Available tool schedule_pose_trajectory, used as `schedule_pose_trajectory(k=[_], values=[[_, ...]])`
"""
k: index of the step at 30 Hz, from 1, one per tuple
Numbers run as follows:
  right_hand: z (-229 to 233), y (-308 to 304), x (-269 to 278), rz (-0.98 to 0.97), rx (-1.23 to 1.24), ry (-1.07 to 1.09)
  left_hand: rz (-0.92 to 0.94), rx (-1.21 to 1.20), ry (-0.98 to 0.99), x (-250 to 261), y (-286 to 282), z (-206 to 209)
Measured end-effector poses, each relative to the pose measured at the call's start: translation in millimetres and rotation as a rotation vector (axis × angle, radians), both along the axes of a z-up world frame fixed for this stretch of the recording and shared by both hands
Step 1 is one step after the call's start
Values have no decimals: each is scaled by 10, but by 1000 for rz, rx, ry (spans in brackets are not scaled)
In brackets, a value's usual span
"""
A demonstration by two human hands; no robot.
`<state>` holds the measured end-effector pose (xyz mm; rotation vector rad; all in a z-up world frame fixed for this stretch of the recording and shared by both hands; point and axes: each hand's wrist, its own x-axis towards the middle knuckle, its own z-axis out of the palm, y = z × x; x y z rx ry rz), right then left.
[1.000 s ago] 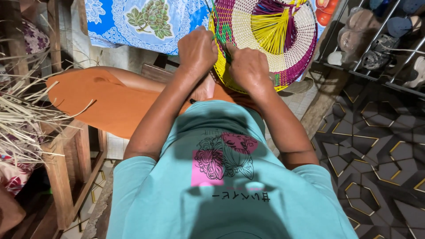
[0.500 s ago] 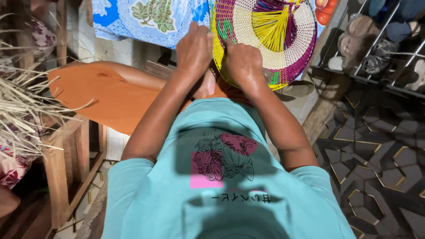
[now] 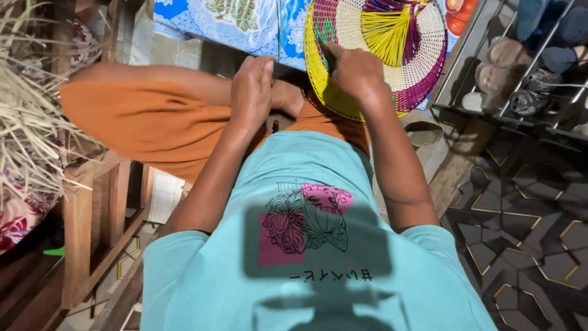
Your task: Weaving a colorful circular fan using dyed straw or fiber and a small tool
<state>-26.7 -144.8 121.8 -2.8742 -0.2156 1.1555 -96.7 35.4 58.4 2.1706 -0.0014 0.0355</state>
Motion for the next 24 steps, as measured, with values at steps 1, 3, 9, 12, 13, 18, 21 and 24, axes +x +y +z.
schedule_pose_trajectory(k=[1,3,9,12,13,18,21,24], values=[[-40,-49,-13,5,2,-2,5,2,-2,-28,27,16],[-118,-169,-39,-25,98,-66,50,-109,-35,-92,53,43],[-326,-310,-291,-222,597,-507,-18,-244,154,-225,-136,117],[-3,-98,-581,11,950,-526,-309,-206,271,-239,-334,142],[-65,-131,-578,11,945,-527,-311,-211,270,-206,-390,103],[-316,-371,-614,-64,691,-355,-348,-173,391,-129,-535,68],[-296,-486,-565,-225,813,-306,-387,-272,214,-44,-654,-201],[-268,-588,-522,-290,868,-409,-362,-284,172,53,-657,-27]])
